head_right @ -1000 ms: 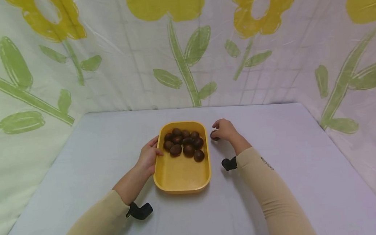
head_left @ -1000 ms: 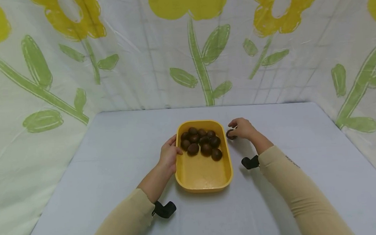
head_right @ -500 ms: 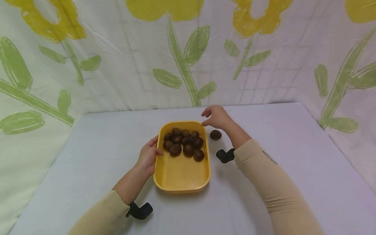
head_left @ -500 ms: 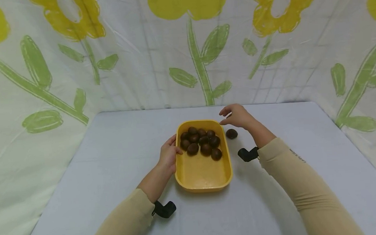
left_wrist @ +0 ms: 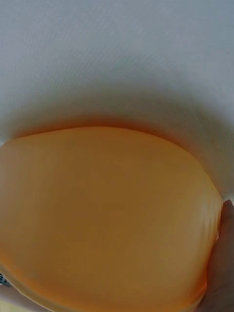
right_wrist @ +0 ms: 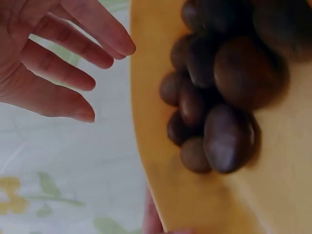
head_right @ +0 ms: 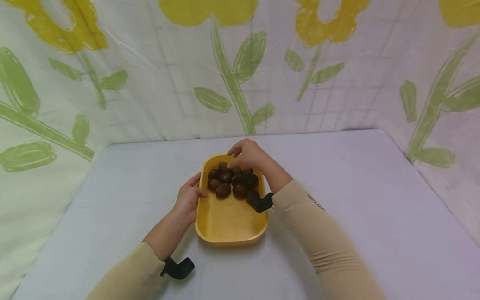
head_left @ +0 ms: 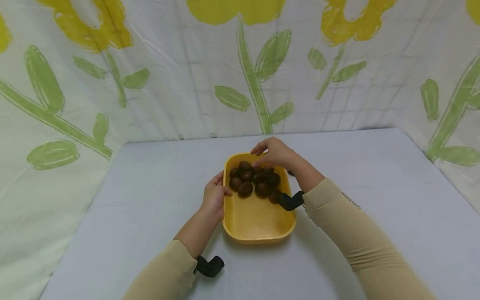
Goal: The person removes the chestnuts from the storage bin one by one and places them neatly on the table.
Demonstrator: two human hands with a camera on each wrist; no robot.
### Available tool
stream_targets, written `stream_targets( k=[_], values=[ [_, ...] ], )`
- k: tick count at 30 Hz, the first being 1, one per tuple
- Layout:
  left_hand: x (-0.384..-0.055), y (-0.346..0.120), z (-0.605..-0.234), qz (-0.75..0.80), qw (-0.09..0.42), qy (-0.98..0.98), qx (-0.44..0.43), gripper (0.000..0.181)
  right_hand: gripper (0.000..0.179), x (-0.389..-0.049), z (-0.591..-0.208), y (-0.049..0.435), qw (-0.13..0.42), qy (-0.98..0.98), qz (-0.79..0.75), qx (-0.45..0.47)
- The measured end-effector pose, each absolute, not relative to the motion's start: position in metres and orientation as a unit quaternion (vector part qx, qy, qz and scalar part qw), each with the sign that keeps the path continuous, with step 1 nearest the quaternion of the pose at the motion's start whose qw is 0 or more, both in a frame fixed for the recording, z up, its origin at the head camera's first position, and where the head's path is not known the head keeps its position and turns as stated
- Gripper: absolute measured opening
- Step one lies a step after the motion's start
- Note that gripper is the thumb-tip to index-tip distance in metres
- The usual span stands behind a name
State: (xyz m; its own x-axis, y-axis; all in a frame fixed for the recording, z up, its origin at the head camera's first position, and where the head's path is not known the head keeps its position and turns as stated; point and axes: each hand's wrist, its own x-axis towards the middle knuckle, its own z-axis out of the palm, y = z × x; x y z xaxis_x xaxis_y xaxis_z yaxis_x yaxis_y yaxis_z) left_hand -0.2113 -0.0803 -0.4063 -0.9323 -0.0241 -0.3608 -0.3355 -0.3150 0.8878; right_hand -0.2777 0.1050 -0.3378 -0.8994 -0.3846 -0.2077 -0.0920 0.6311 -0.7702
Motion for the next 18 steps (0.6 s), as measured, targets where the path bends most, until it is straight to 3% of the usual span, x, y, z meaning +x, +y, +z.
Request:
stream_targets(
  k=[8, 18],
  values=[
    [-0.212, -0.080, -0.405, 0.802, 0.111, 0.567, -0.152, 0.076, 0.032, -0.267, -0.361, 0.078, 0.234, 0.879, -0.392, -0.136],
    [-0.213, -0.082, -0.406, 0.797, 0.109, 0.572, -0.157, 0.077, 0.019, -0.261, -0.379, 0.059, 0.204, 0.909, -0.331, -0.148]
  ],
)
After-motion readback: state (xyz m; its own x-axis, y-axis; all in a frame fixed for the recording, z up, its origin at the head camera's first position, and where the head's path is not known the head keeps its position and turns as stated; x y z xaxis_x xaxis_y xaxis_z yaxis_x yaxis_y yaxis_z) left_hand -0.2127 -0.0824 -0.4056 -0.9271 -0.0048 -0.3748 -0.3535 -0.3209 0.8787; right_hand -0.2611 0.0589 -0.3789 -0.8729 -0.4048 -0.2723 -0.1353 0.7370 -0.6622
